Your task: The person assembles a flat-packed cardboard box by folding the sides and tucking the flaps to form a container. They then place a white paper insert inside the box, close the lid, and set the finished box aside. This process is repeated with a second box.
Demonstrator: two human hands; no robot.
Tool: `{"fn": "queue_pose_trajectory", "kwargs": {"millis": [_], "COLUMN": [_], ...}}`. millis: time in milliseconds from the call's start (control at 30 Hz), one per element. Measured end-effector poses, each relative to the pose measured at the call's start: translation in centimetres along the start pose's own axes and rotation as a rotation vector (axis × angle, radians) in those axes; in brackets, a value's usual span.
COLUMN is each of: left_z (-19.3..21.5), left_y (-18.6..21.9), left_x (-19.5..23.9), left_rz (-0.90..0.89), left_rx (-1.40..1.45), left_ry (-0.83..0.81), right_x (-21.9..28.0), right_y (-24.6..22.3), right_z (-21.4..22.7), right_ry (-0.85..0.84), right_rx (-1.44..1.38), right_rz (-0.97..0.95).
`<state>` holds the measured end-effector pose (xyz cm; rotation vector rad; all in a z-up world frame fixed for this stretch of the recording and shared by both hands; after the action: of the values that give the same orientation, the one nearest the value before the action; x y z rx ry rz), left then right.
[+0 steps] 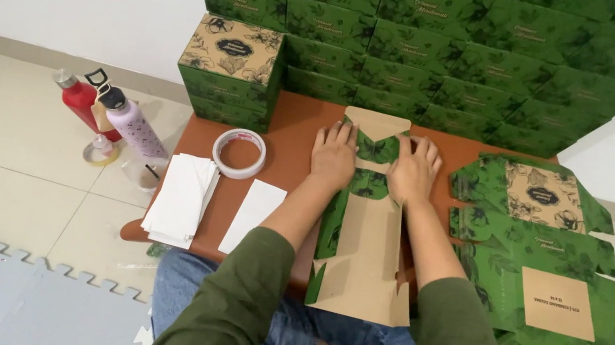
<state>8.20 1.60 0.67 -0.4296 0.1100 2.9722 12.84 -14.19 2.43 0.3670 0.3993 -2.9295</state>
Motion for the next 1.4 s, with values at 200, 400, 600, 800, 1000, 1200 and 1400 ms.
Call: {"fn": "queue_pose_trajectory", "kwargs": {"millis": [200,400,600,800,1000,1200,1400], "left_z": [1.0,-0.4,-3.8,16.2,13.2,14.0,14.3], "left_y": [-0.4,-1.6,-5.2,-0.7,1.8,3.3,6.5], "left_x": [-0.7,-2.4,-5.6,2.9,7.7,9.9,13.9], "left_rz": [0.007,0.048,0.097,-0.288,-0.717,-0.626,-0.661], "left_rx": [0.018,0.044,0.274,0.353,0.124,0.032,0.16], "left_ry": [-0.027,-0.12,-0.14,-0.248,-0.103,0.108,0.063], "right_x": [-1.1,-2.5,0.2,18.7,30.1,26.8,20.4], "right_y": [0.1,1.1,3.6,0.2,2.0,6.8,11.5], "right_z": [-0.2,-1.1,8.5,26.6,17.4,18.3,18.4], "right_ry": [-0.092,-0.168,-0.435,-0.11,-0.033,0.153,0.117], "right_rx": [-0.055,-0.101,-0.5,-0.592,-0.247,-0.294,-0.241], "right_rz": [-0.077,-0.071,-0.079,0.134,0.061,-0.017,-0.012]}}
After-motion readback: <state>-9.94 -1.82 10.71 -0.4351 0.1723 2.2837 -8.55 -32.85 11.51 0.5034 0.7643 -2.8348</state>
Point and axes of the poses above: each hand's wrist, its own x-axis away from the middle knuckle, its own z-axis out of the back of the hand, y = z × x, the point moved 6 cm from there along -x, towards the middle knuckle, and after that the axes turned 15 degrees about -z, right-handed, at the moved point
